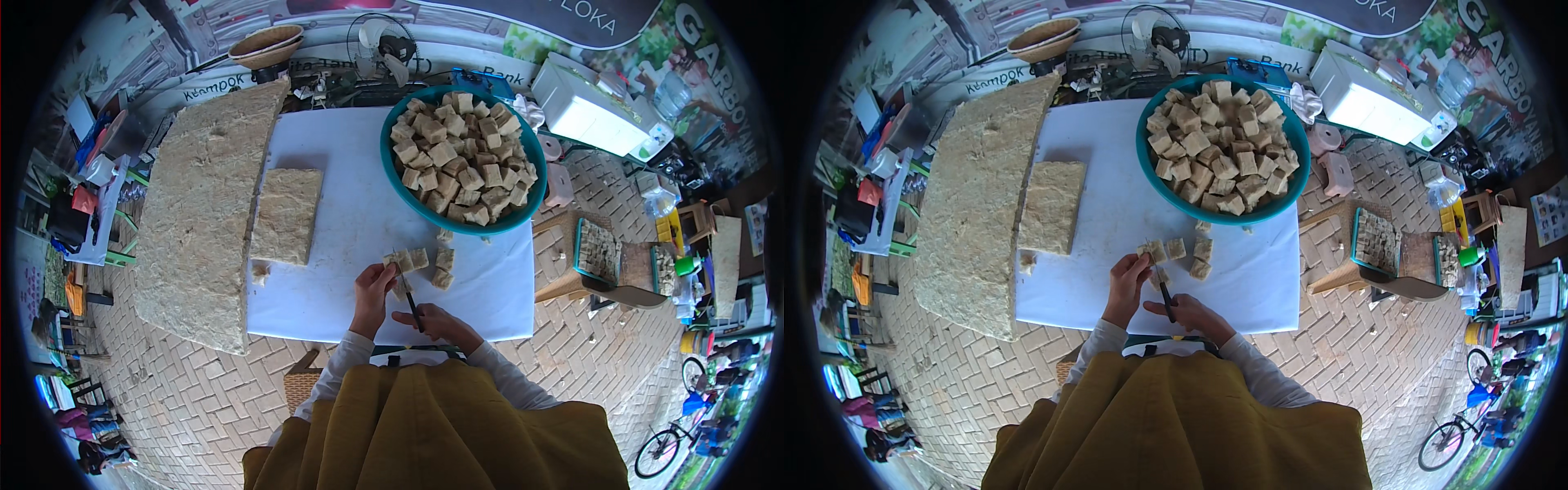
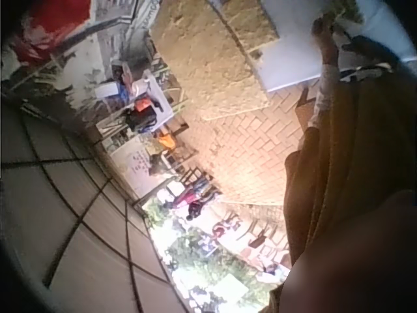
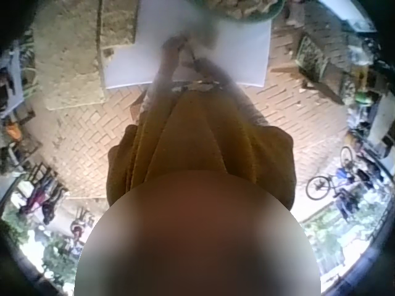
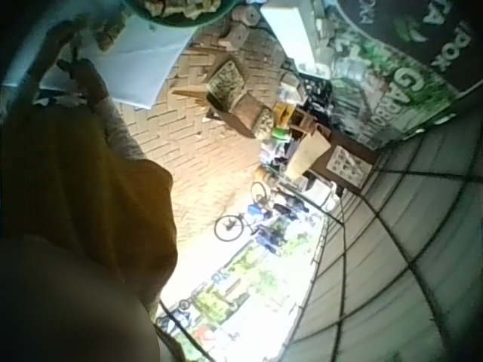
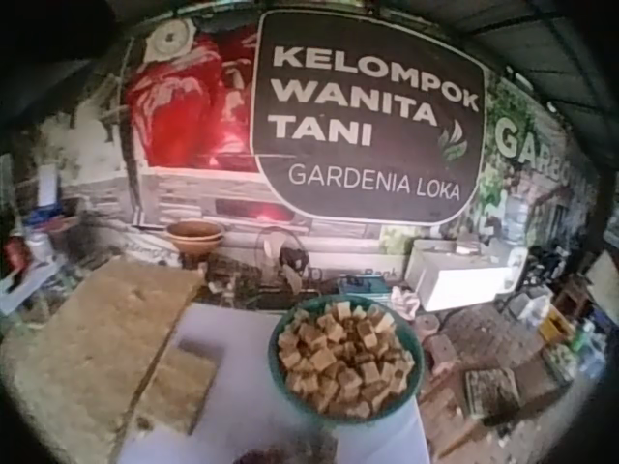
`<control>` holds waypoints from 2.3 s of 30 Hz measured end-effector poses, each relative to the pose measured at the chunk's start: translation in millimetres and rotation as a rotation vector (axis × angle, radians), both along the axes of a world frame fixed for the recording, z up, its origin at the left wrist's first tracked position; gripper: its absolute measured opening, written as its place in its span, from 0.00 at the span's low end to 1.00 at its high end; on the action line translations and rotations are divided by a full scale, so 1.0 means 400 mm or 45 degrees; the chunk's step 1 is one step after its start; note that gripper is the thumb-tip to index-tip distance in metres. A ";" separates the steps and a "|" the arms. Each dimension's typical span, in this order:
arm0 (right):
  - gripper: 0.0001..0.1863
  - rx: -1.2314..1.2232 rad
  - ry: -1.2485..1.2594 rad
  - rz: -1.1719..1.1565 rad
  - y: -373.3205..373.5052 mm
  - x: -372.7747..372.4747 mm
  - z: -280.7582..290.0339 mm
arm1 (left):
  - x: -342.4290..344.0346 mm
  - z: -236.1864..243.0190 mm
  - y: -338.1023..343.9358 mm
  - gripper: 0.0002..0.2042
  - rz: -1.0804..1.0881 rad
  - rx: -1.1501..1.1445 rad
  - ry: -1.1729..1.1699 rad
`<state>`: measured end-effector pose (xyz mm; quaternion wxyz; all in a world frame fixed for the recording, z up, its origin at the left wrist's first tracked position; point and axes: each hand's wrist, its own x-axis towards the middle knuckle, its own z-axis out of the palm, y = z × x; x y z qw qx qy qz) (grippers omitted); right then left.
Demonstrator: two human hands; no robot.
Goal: Cutting blocks of tempeh into small cubes on a processing table.
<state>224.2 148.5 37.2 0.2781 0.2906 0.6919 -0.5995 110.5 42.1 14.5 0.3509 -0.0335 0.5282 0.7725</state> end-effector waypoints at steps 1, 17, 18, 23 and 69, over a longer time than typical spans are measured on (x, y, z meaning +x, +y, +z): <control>0.34 0.015 0.019 -0.027 0.000 0.003 -0.004 | -0.001 0.001 -0.001 0.11 -0.008 -0.002 -0.006; 0.35 0.098 0.032 -0.084 0.003 0.010 -0.004 | 0.019 -0.022 -0.004 0.12 -0.148 0.000 0.026; 0.34 0.093 0.029 -0.084 0.008 0.014 -0.014 | 0.019 -0.024 -0.003 0.12 -0.138 -0.018 0.008; 0.33 0.117 0.011 -0.146 0.003 0.014 -0.041 | 0.015 -0.031 0.000 0.13 -0.098 -0.042 -0.046; 0.31 0.542 0.214 -0.134 0.109 0.095 0.041 | 0.026 -0.003 -0.023 0.15 -0.104 -0.988 1.649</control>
